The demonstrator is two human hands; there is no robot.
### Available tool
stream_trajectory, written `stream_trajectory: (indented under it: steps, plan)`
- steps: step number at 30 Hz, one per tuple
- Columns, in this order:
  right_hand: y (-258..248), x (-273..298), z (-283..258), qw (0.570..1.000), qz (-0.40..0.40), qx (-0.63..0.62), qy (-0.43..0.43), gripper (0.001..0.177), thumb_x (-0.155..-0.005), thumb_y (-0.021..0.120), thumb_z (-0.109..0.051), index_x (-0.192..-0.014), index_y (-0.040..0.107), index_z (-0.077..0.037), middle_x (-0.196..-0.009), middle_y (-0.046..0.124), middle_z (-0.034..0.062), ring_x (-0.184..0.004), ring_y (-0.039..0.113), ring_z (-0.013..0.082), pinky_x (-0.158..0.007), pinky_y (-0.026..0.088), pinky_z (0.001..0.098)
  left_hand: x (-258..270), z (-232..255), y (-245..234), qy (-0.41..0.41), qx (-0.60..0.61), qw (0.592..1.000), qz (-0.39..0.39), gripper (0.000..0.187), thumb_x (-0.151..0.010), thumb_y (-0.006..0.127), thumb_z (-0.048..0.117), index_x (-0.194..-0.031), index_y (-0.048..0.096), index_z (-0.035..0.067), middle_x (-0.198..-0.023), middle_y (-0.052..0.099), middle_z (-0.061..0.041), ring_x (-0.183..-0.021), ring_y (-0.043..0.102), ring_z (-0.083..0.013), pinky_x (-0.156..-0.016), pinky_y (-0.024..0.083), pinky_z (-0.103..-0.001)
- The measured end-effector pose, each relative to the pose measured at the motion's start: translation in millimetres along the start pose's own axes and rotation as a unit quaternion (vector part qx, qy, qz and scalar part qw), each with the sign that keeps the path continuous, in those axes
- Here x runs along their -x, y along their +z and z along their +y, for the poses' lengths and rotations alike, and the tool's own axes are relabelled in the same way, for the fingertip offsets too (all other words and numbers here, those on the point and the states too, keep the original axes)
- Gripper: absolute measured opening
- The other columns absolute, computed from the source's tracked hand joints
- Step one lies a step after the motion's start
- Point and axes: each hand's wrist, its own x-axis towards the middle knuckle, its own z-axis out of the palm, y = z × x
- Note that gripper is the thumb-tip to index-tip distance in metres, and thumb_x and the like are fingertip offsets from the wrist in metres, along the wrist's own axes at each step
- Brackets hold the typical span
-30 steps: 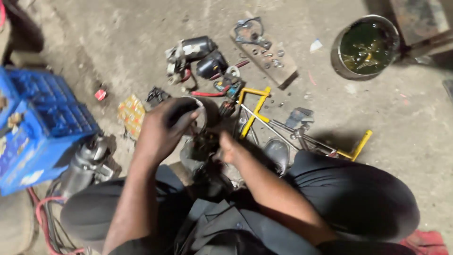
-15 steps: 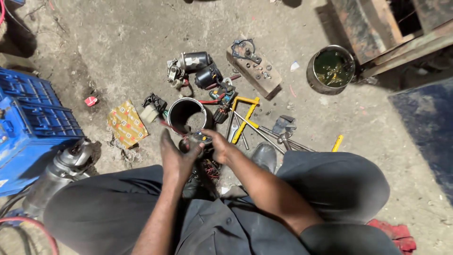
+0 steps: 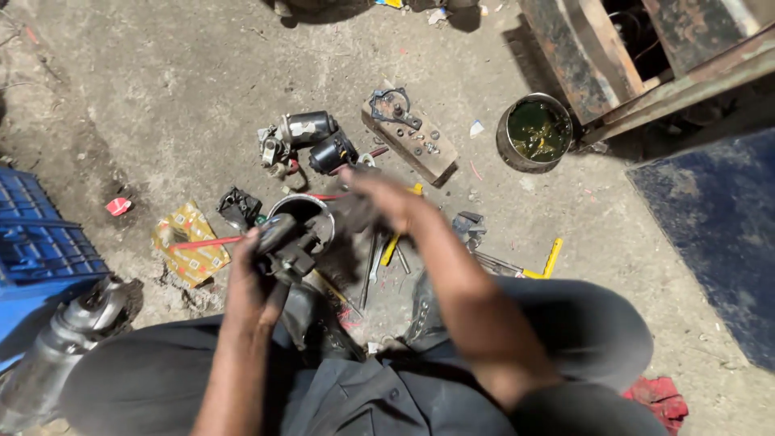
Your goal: Disassembling and inspecting mechanical motor components using a screwdriver.
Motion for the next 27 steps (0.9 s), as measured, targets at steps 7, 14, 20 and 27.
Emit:
stream_trajectory:
  steps: [7,14,20,27]
  plan:
    - [-258,-76,-51,0.851,0.399,0.280,-0.195,0.018,-0.086,0.074,-0.003,-0.103,0.075,-0.008,-0.087,0.074,0.0090,-0.071,0.069,0.0174,-0.060,0.054,0.0354,-16,-4,-12,0.013,-0.009,0.999,-0.033,0.064,-0.087,0.070,0.035,-0.141,0.056,0.003,-0.129,0.066,-0.013,-0.121,0.063,-0.0261,-0.105,0.052,-0.040]
    - [-287,-120,-39,0.805,0.256,0.510,-0.163,0.019,-0.088,0.074,-0.003,-0.106,0.076,-0.006,-0.100,0.077,0.0110,-0.089,0.072,0.0190,-0.081,0.056,0.0323,-22,-1,-11,-0.027,0.029,0.999,-0.025,0.084,-0.080,0.075,0.034,-0.151,0.045,0.001,-0.129,0.062,-0.017,-0.116,0.063,-0.0304,-0.097,0.055,-0.045]
    - [-317,-172,-1,0.736,0.205,0.596,-0.246,0.022,-0.084,0.077,-0.003,-0.106,0.075,-0.005,-0.100,0.071,0.0181,-0.093,0.071,0.0330,-0.084,0.057,0.0425,-17,-8,-15,-0.096,-0.070,0.993,0.025,0.094,-0.069,0.081,0.023,-0.151,0.041,0.000,-0.133,0.062,-0.019,-0.119,0.062,-0.0295,-0.099,0.051,-0.042]
    - [-305,-150,-26,0.744,0.280,0.578,-0.185,0.012,-0.091,0.079,-0.007,-0.102,0.076,-0.005,-0.099,0.074,0.0165,-0.091,0.071,0.0301,-0.083,0.057,0.0415,-7,20,-8,-0.094,-0.238,0.966,-0.028,0.093,-0.067,0.087,0.026,-0.147,0.048,0.000,-0.134,0.064,-0.014,-0.124,0.060,-0.0240,-0.106,0.047,-0.037]
